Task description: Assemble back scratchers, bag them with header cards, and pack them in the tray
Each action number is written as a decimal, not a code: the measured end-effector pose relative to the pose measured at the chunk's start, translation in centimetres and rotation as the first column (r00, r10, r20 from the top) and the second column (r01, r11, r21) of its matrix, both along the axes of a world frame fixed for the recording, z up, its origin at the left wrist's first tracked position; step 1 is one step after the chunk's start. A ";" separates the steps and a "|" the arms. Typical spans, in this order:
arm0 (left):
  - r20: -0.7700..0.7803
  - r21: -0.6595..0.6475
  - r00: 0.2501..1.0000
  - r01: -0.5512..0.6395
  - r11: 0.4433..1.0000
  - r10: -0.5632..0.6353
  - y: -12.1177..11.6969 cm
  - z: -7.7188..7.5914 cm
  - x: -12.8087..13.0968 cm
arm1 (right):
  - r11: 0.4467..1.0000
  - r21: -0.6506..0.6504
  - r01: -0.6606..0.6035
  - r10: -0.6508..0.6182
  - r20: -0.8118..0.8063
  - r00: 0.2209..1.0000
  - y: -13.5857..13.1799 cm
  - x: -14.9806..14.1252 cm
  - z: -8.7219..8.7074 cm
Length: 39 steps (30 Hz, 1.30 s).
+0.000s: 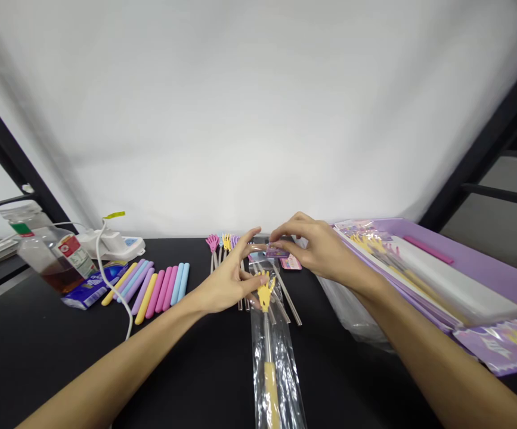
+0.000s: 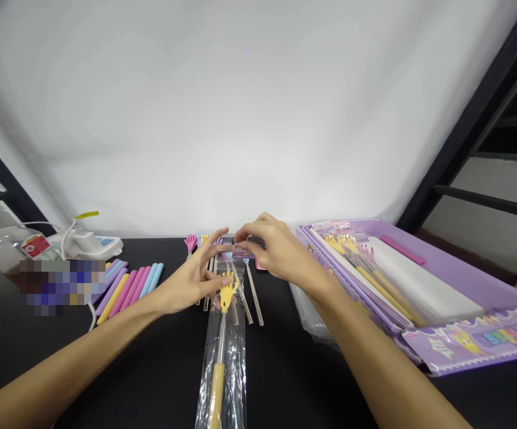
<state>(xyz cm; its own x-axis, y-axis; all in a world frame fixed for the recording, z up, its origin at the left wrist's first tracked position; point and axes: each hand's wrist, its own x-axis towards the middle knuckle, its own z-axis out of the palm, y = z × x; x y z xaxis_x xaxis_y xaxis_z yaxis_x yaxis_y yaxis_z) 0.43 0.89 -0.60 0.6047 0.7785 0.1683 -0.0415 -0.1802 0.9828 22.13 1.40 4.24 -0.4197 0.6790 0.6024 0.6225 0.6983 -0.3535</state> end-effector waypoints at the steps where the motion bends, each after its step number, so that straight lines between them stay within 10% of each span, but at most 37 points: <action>1: 0.005 -0.002 1.000 0.010 1.000 -0.010 0.0 0.1 0.0 | 1.000 0.022 -0.019 0.019 0.005 1.000 0.1 -0.1 -0.2; 10: 0.019 -0.010 1.000 -0.010 1.000 0.010 -0.5 0.5 0.3 | 0.997 -0.077 0.009 -0.036 -0.362 0.932 -0.1 -1.8 -0.8; 21: 0.024 -0.032 0.999 -0.036 0.999 0.037 -0.6 0.9 0.2 | 0.994 -0.110 -0.026 -0.004 -0.262 0.965 -0.1 -1.6 -1.9; 29: 0.033 0.007 0.995 -0.099 0.995 0.098 -0.4 0.9 0.1 | 0.887 -0.391 -0.246 0.037 -0.470 0.882 0.0 -1.3 -2.7; 39: 0.015 -0.041 0.990 -0.139 0.989 0.140 -0.4 0.8 0.6 | 0.952 -0.220 -0.213 0.058 -0.552 0.832 0.4 -1.0 -3.2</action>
<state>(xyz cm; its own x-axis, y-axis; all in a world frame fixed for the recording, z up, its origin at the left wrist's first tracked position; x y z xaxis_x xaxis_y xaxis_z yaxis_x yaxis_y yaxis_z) 1.04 0.45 0.15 0.4868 0.8613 0.1454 -0.0367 -0.1461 0.9886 21.08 1.81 1.05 -0.1844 0.8031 0.5665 0.1878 0.5946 -0.7818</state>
